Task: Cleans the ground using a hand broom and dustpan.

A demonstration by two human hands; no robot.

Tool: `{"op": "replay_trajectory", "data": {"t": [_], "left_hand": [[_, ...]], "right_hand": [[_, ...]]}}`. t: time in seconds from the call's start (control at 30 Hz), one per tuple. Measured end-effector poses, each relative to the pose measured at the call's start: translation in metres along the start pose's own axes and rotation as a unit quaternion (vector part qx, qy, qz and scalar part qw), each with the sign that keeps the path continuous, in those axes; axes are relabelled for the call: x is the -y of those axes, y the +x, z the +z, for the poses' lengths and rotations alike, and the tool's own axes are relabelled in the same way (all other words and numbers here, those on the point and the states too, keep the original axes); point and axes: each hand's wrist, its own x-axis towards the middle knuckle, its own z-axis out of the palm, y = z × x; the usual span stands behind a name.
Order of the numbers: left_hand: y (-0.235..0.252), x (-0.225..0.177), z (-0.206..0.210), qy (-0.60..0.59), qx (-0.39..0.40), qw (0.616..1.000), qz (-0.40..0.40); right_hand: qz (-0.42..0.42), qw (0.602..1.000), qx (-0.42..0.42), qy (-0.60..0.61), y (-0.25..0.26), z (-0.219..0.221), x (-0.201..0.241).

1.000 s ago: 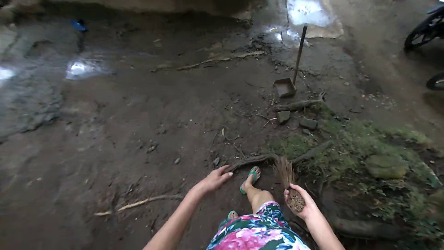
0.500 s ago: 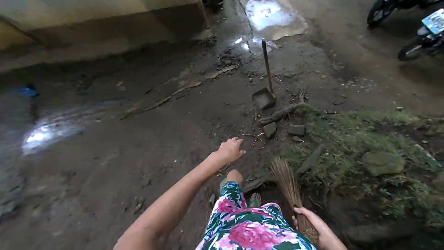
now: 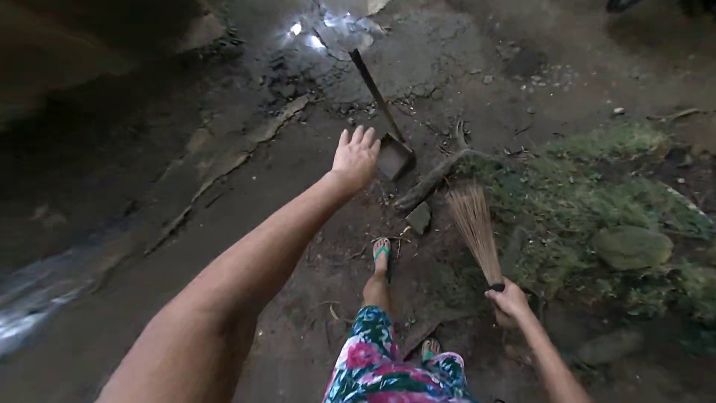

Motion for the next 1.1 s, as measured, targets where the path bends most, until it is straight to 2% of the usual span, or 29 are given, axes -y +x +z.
{"op": "replay_trajectory", "data": {"t": [0.13, 0.23, 0.37, 0.5, 0.57, 0.7, 0.8, 0.87, 0.97, 1.1], "left_hand": [[0.113, 0.048, -0.02, 0.074, -0.028, 0.996, 0.031], [0.185, 0.081, -0.032, 0.133, -0.057, 0.988, 0.05], [0.25, 0.116, -0.042, 0.198, -0.046, 0.978, 0.055], [0.285, 0.136, -0.051, 0.238, 0.026, 0.971, 0.013], [0.296, 0.138, -0.053, 0.247, 0.073, 0.966, -0.032], [0.312, 0.136, -0.047, 0.3, 0.159, 0.935, -0.098], [0.305, 0.137, -0.026, 0.314, 0.207, 0.922, -0.096], [0.288, 0.134, -0.018, 0.249, 0.231, 0.935, -0.1], [0.254, 0.143, -0.015, 0.16, 0.27, 0.944, -0.104], [0.206, 0.191, -0.024, 0.129, 0.27, 0.948, -0.106]], "right_hand": [[0.064, 0.997, -0.032, -0.009, 0.083, 0.011, 0.103], [0.074, 0.997, 0.019, 0.008, 0.116, 0.026, 0.146], [0.02, 0.993, 0.113, 0.038, 0.075, 0.004, 0.123], [-0.007, 0.988, 0.127, 0.089, 0.019, -0.034, 0.076], [-0.003, 0.99, 0.097, 0.107, 0.023, -0.034, 0.076], [0.083, 0.993, 0.031, 0.075, 0.081, 0.008, 0.147], [0.108, 0.99, 0.086, 0.027, 0.109, 0.04, 0.174], [0.074, 0.988, 0.131, 0.037, 0.096, 0.039, 0.162], [0.008, 0.982, 0.186, 0.022, 0.049, 0.003, 0.12], [-0.022, 0.98, 0.197, 0.031, 0.013, -0.028, 0.093]]}}
